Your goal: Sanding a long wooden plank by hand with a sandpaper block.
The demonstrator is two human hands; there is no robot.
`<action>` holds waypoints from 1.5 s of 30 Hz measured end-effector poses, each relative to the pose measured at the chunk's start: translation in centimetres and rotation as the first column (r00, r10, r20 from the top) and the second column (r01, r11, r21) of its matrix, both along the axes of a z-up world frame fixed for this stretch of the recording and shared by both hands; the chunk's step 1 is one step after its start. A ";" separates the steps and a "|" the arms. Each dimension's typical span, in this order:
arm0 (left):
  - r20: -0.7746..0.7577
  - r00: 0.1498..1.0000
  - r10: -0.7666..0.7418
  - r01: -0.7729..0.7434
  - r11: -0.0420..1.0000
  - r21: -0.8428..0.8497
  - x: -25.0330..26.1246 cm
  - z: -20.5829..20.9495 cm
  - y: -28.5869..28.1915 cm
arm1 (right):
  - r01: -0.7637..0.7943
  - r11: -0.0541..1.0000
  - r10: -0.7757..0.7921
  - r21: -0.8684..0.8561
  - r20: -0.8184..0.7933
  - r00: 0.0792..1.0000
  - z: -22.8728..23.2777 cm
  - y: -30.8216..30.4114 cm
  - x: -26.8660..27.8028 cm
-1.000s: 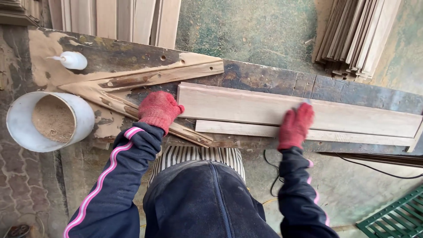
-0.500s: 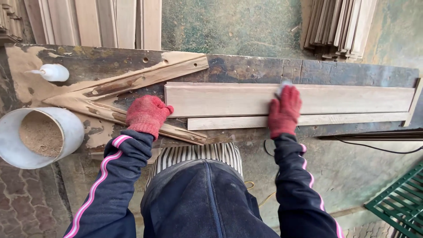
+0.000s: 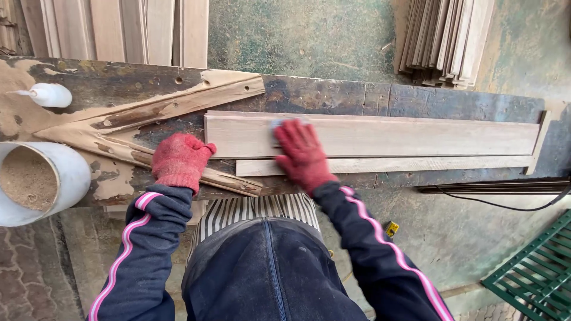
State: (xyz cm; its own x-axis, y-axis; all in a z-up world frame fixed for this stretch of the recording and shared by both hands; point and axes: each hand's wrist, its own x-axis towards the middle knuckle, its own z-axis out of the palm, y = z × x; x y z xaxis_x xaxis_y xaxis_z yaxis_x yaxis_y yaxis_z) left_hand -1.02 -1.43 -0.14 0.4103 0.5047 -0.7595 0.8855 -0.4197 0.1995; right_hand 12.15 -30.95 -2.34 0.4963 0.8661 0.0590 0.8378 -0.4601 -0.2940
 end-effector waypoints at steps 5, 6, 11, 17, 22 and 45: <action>0.098 0.973 0.211 -0.210 0.978 -0.015 -0.6 1.0 -1.7 | 0.051 0.985 -0.032 -0.166 0.112 0.993 4.4 -16.3 7.4; 0.143 0.980 0.139 -0.148 0.988 0.054 -0.7 0.6 -2.2 | 0.011 0.977 0.020 -0.213 0.144 0.989 4.8 -17.8 8.1; 0.344 0.934 -0.096 -0.084 0.877 0.474 -3.0 -5.7 -7.0 | -0.236 0.950 0.262 -0.205 0.110 0.959 4.7 -10.0 9.4; 0.668 0.692 -0.273 -0.306 0.728 0.614 -4.2 -5.7 -8.1 | -0.728 0.668 0.725 0.151 0.090 0.683 6.1 14.5 2.7; 0.711 0.618 -0.335 -0.371 0.673 0.640 -4.7 -7.7 -7.6 | -0.803 0.556 0.776 0.215 0.212 0.594 4.6 19.4 1.0; 0.843 0.357 0.403 -0.538 0.826 -0.167 -3.4 -9.4 -7.1 | -0.845 0.531 0.829 0.063 0.167 0.533 6.5 12.1 2.0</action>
